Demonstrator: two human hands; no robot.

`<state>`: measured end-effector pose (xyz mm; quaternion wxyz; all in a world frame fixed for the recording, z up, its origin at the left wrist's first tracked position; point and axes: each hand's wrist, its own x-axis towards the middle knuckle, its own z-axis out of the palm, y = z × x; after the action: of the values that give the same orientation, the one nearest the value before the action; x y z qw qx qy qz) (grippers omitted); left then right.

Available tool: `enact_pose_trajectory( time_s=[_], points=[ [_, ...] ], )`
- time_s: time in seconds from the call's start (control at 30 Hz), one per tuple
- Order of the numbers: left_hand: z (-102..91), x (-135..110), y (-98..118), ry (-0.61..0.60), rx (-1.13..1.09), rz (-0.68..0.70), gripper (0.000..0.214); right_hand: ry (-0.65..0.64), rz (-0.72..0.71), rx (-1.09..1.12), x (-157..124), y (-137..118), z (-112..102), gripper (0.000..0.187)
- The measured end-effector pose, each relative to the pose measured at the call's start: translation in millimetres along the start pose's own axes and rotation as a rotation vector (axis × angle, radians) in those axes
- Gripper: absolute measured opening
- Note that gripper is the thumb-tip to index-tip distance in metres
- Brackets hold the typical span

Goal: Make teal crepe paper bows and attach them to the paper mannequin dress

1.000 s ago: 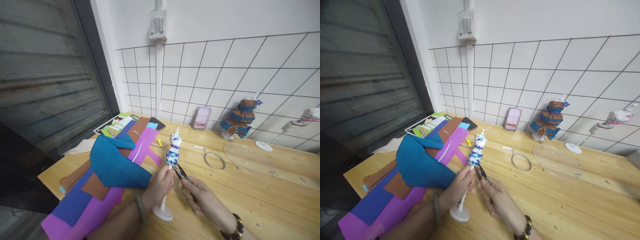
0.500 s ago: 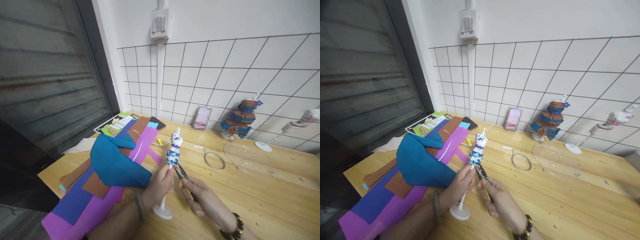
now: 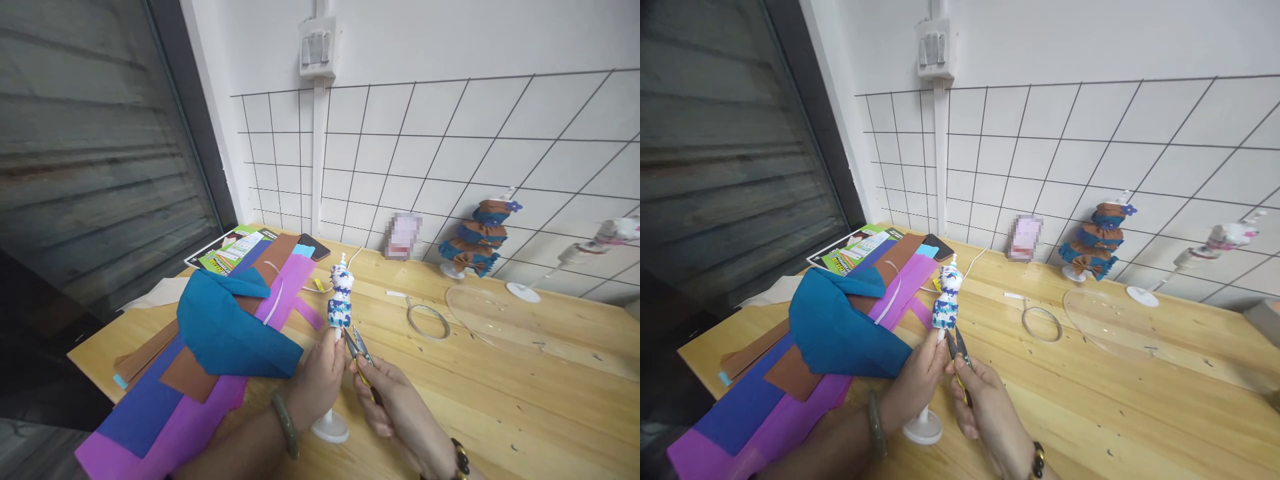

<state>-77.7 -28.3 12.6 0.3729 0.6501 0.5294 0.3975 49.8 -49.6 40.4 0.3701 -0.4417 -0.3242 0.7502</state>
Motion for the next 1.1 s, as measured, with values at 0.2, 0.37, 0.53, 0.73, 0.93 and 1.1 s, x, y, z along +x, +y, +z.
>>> enact_pose_trajectory(
  time_s=[0.2,0.37,0.53,0.73,0.93,1.1],
  points=[
    [-1.2,-0.2,3.1,-0.004,0.098,0.000,0.027,0.102,-0.101,-0.156,7.1,8.5,4.6,0.047],
    [0.0,-3.8,10.6,-0.044,0.119,-0.023,0.021,0.014,-0.051,0.015,6.9,-6.5,6.3,0.041],
    [2.0,-2.2,6.8,0.028,-0.019,-0.058,0.026,-0.075,0.013,0.072,2.9,-23.8,3.1,0.032],
    [-4.4,11.1,-2.7,0.054,-0.200,-0.109,0.025,-0.090,0.108,-0.024,5.2,-15.7,7.0,0.036],
    [-2.1,13.3,-5.1,0.042,-0.297,-0.162,0.030,-0.079,0.075,0.026,9.0,-14.2,7.0,0.036],
    [1.0,10.4,-4.3,0.021,-0.356,-0.161,0.031,-0.075,0.086,0.053,9.6,-14.4,5.1,0.035]
  ],
)
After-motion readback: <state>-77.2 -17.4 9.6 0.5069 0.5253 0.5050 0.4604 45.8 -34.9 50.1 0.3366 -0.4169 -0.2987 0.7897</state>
